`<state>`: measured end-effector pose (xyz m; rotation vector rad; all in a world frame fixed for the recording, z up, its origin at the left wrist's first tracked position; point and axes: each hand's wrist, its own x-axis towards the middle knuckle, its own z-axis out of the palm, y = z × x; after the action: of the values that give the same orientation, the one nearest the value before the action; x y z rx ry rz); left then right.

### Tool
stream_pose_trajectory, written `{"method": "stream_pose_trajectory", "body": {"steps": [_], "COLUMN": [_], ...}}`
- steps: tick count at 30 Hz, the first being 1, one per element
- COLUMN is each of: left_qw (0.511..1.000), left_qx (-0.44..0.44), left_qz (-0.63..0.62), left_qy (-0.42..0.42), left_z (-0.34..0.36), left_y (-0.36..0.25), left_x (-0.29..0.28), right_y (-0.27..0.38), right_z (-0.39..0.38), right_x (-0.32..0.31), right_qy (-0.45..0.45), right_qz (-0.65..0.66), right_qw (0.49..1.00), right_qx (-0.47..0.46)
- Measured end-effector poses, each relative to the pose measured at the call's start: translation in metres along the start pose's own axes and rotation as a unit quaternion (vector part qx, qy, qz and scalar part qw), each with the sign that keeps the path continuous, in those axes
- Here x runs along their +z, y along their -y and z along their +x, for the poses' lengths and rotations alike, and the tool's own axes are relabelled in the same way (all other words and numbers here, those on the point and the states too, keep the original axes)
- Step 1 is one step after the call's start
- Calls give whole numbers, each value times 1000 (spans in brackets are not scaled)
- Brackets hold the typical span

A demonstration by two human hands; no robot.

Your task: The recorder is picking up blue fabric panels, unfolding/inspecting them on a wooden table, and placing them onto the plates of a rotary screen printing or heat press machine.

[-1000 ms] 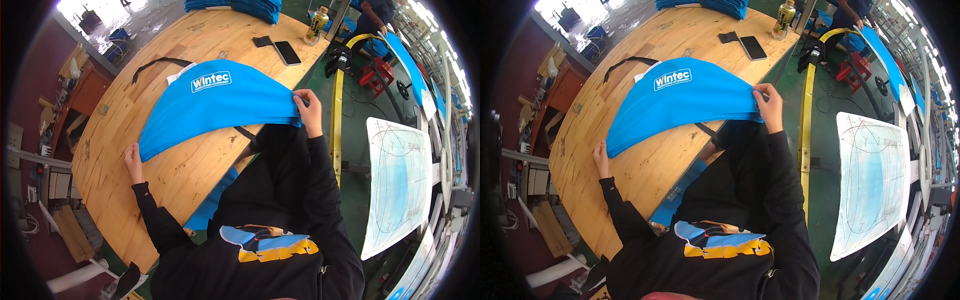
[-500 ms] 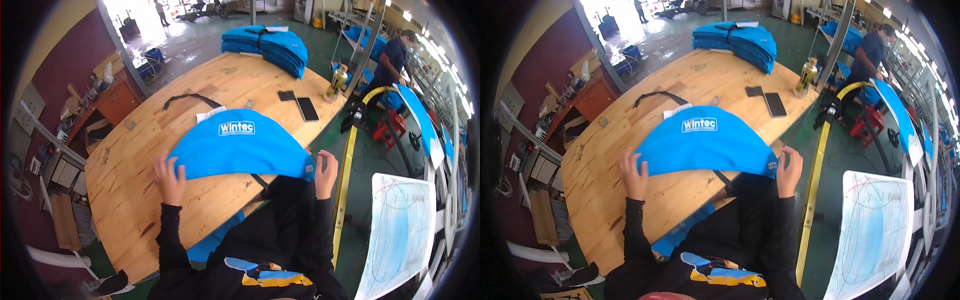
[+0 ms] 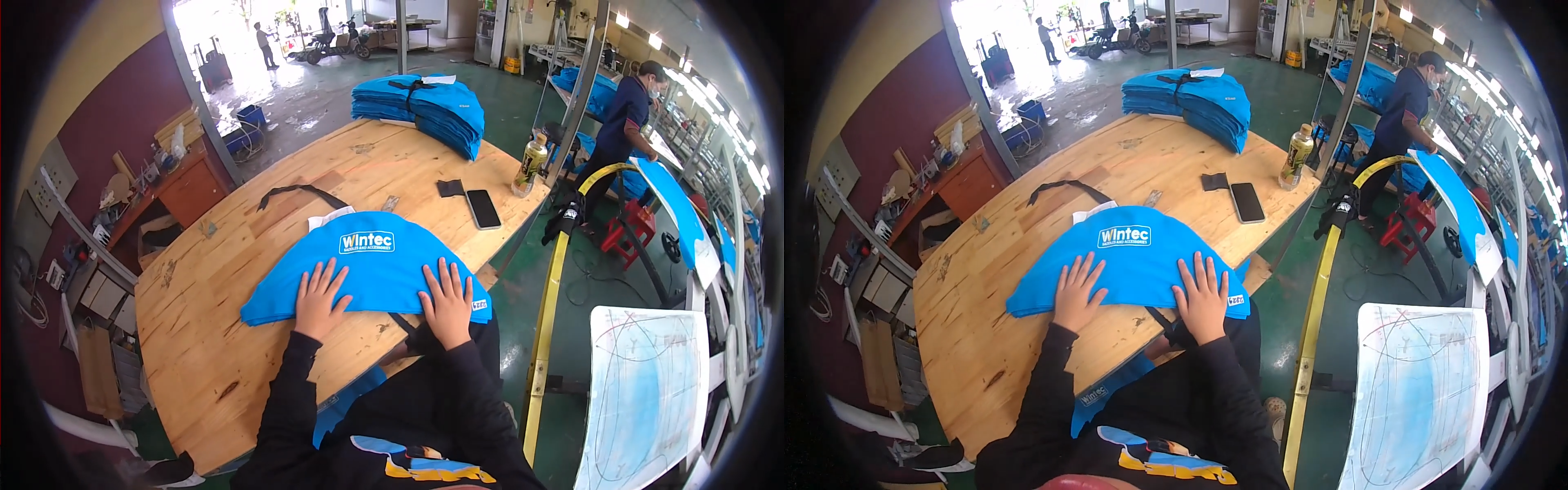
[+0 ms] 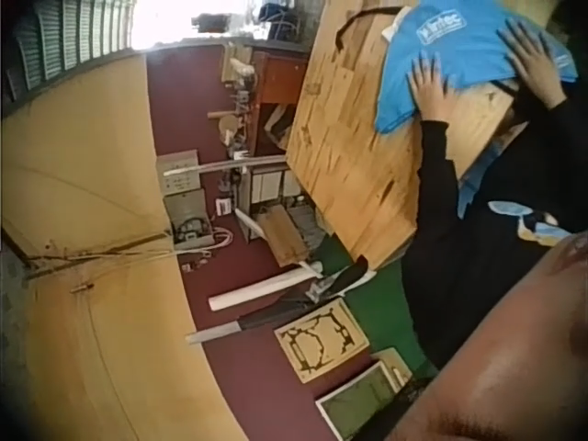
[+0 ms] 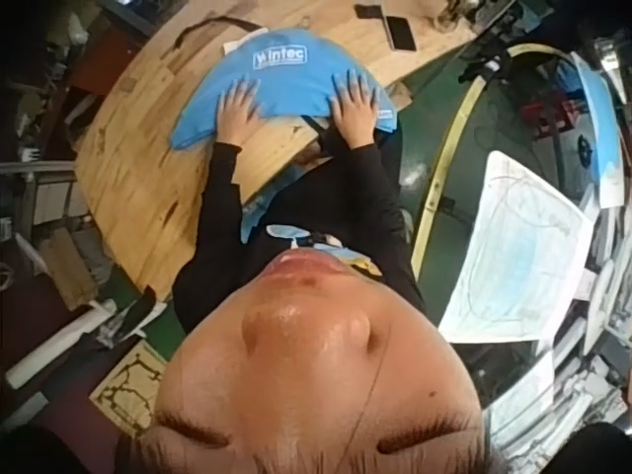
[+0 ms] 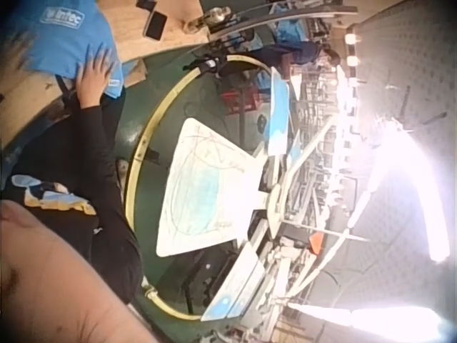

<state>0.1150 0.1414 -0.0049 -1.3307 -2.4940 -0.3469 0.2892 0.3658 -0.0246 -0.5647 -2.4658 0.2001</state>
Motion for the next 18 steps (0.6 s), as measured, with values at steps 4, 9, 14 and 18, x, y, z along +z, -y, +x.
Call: {"method": "stream_pose_trajectory", "body": {"steps": [4, 9, 14, 18], "left_qw": [997, 970, 925, 964], "left_qx": [-69, -218, -366, -190], "left_qz": [35, 91, 22, 28], "left_qy": [-13, -51, -103, -184], "left_z": [-45, -98, -101, -70], "left_y": [31, 67, 69, 13], "left_x": [-16, -16, -11, -16], "right_y": [3, -1, -6, -14], "right_z": [-2, -5, -16, -27], "right_x": [-1, 0, -5, 0], "right_qy": [-10, -16, -31, -34], "right_qz": [7, 8, 44, 95], "right_qw": [1000, 1000, 999, 994], "right_qx": [0, 1, -3, -33]}}
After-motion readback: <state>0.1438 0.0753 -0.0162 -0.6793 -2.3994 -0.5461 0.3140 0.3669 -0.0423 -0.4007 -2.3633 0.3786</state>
